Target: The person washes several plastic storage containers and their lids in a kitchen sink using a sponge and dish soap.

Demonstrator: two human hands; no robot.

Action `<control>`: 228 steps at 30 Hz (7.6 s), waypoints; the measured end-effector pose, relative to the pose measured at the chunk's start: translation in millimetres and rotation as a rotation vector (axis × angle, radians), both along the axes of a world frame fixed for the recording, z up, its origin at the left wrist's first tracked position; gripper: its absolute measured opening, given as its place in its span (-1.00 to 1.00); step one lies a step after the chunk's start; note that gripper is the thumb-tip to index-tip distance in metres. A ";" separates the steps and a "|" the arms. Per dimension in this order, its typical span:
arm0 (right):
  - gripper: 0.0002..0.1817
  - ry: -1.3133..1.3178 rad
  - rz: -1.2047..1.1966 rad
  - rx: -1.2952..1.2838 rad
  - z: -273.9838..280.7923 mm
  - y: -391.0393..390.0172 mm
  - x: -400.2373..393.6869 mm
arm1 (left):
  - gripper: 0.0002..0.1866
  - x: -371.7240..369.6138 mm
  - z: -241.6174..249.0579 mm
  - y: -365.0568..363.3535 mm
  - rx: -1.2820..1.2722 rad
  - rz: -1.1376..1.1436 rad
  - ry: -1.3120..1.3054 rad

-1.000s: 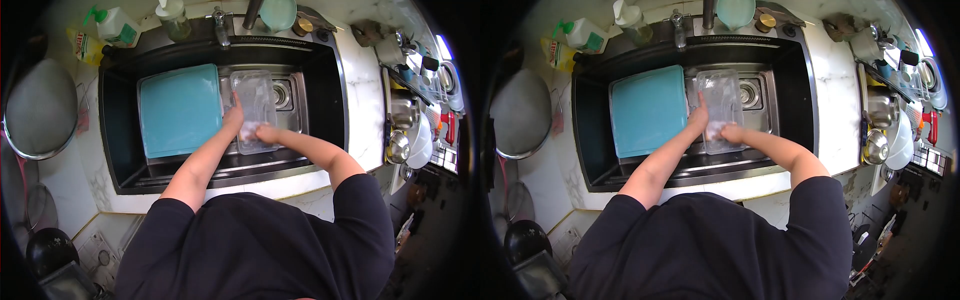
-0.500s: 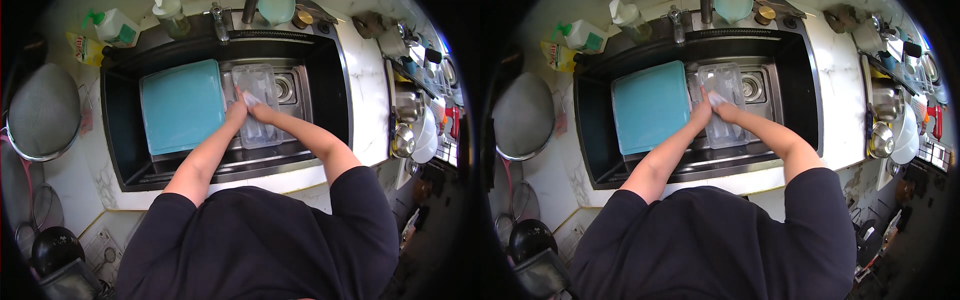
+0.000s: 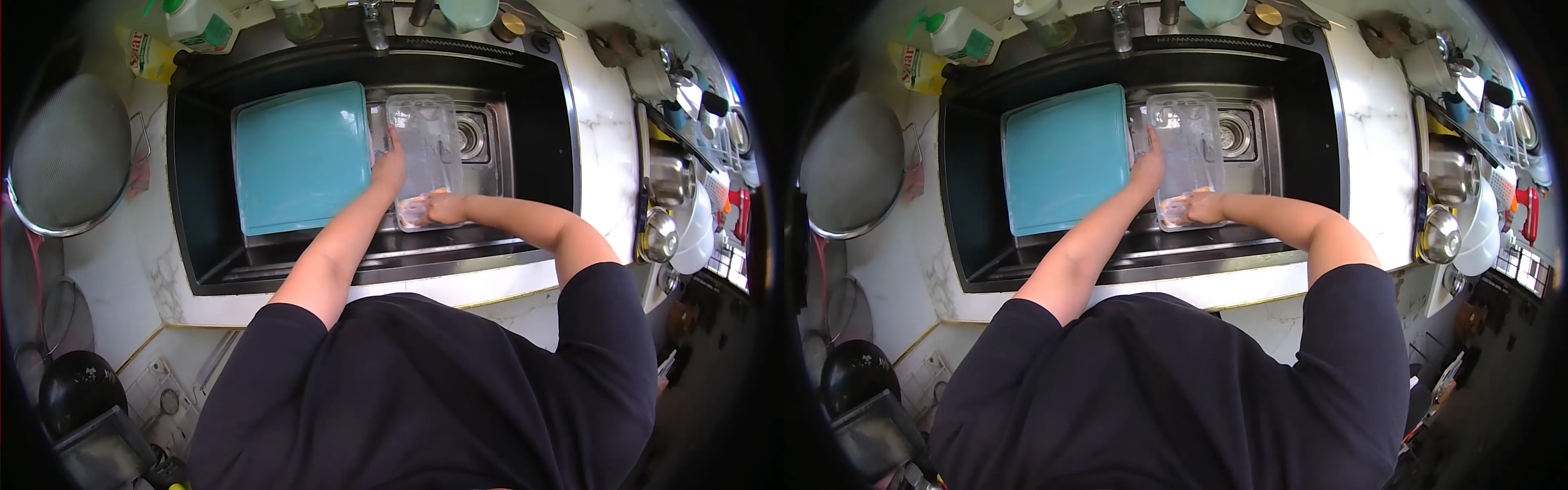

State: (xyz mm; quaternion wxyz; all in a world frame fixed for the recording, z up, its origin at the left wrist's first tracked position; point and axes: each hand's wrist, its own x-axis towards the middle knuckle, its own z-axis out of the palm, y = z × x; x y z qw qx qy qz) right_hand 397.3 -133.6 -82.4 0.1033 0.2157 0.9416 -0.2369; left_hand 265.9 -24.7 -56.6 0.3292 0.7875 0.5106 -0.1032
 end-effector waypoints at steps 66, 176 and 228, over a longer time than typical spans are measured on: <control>-0.78 -0.286 -0.659 0.041 66.6 6.0 -20.1 | -0.18 6.5 15.3 -3.0 -0.060 0.024 0.016; -0.72 0.169 -1.360 -0.079 162.7 -69.1 89.4 | -0.43 -12.4 10.3 -25.1 0.130 0.087 -0.302; -0.71 -0.223 -1.287 0.195 2.3 60.0 47.5 | -0.26 6.3 81.7 -4.7 0.217 -0.226 -0.503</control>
